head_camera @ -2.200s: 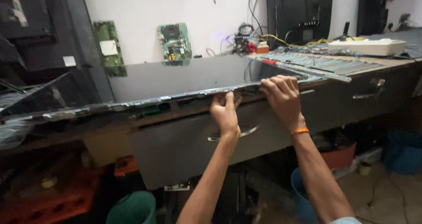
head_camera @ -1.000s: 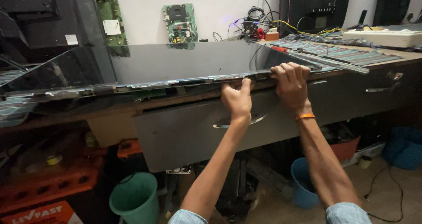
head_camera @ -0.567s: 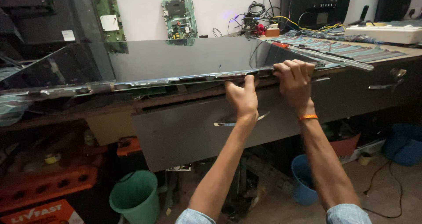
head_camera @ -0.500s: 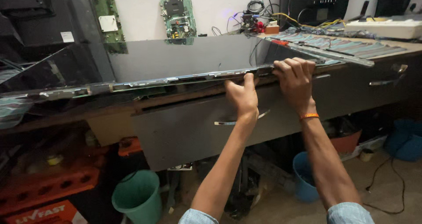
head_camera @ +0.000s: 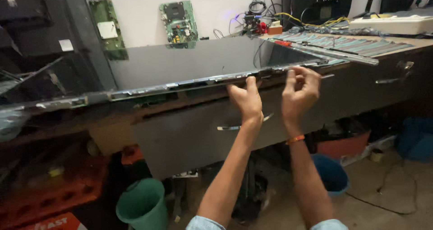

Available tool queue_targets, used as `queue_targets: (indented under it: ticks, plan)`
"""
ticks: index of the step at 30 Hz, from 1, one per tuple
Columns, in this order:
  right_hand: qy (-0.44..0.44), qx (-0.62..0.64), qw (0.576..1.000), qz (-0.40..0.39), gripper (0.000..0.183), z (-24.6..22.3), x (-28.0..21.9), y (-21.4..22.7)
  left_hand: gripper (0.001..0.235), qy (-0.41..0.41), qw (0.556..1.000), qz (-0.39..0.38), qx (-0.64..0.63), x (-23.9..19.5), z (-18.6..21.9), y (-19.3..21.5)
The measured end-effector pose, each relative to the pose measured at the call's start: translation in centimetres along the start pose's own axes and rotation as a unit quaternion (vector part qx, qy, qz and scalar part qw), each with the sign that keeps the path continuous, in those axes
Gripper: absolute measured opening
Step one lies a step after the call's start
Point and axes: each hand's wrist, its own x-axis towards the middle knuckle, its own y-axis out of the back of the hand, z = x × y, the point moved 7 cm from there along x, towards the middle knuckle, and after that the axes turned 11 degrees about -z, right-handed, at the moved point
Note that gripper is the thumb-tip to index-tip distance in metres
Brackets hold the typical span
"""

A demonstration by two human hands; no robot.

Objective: The person removes the back cover of a flat-screen TV, inspects the internal components, and reattaches the cover. They handle the TV screen, back panel, and internal circuit boards while working on a striped mat.

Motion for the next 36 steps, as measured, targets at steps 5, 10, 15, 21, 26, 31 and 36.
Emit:
queue_targets:
  ticks: [5, 10, 15, 21, 26, 31, 36]
  plan:
    - [-0.267, 0.293, 0.912, -0.107, 0.019, 3.5, -0.6, -3.0, 0.046, -0.03, 0.993, 0.022, 0.116, 0.0, 0.0, 0.6]
    - [-0.322, 0.351, 0.867, -0.143, 0.018, 5.1, -1.0, -4.6, 0.047, 0.006, 1.0, 0.004, 0.018, 0.5, -1.2, 0.7]
    - [-0.37, 0.462, 0.802, -0.084, 0.024, 6.7, -2.2, -6.3, 0.05, -0.045, 0.994, 0.007, 0.104, 0.8, -0.9, 1.0]
    - [-0.34, 0.493, 0.798, -0.058, 0.035, 6.0, -2.6, -7.4, 0.057, -0.035, 0.999, -0.032, -0.011, 1.0, -0.9, 0.6]
    - [-0.382, 0.452, 0.805, -0.044, 0.033, 6.1, -2.9, -7.1, 0.055, -0.016, 0.999, -0.014, 0.044, 0.6, -0.3, 0.7]
    - [-0.348, 0.472, 0.808, -0.057, 0.03, 6.1, -2.0, -7.3, 0.052, -0.035, 0.998, -0.002, 0.059, 0.7, -0.3, 0.8]
    - [-0.351, 0.484, 0.8, -0.054, 0.031, 6.8, -2.7, -7.2, 0.048, -0.023, 0.994, 0.004, 0.102, 0.6, -1.5, 1.5]
